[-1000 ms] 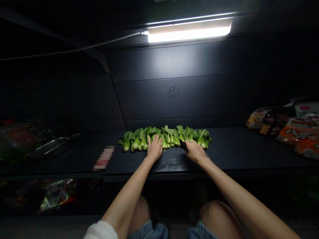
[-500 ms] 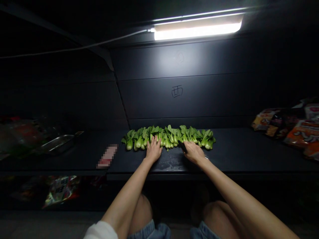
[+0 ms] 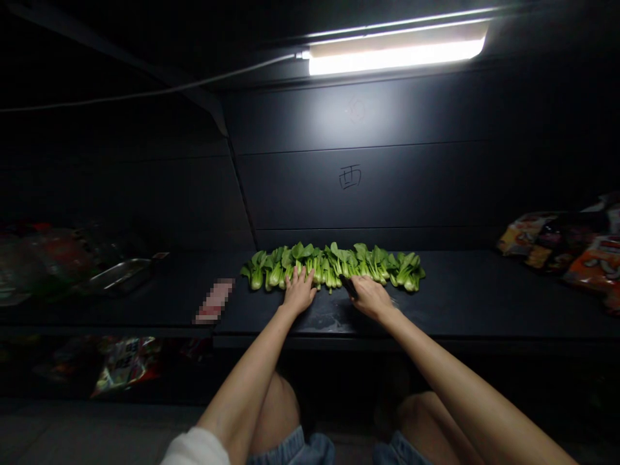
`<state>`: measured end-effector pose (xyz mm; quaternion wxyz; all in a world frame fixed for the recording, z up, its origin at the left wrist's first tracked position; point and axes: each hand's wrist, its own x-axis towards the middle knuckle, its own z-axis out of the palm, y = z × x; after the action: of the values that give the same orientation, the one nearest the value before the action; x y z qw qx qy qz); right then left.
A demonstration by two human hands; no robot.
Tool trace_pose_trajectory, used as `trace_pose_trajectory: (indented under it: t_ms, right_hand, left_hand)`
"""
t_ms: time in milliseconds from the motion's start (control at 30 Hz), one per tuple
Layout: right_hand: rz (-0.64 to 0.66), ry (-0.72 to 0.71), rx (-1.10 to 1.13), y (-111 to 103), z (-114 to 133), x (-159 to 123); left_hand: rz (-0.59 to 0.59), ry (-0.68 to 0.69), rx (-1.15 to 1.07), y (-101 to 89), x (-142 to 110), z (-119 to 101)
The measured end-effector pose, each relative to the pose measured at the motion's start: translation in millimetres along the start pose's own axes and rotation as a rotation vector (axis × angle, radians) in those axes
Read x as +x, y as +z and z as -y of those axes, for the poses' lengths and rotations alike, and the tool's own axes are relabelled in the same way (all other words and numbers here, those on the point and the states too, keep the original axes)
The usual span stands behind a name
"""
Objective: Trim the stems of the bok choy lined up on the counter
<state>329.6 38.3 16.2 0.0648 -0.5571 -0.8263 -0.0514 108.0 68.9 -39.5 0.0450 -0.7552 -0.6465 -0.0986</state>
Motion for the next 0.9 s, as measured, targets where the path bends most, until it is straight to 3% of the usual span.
trace_pose_trajectory:
  t_ms: [433,700,900]
  right_hand:
    - [-0.023,-0.048,0.014,0,19,6]
    - [-0.045,-0.099,0.015,2,30,12]
    - [-0.019,-0.107,0.029,1,37,16]
  left_hand:
    - [-0.090,-0.066,-0.004,5.2,-9,23]
    - [-0.098,-0.004,-0.008,10.1,-12,31]
    - [-0.135,-0.034,0.026,9.1,-15,36]
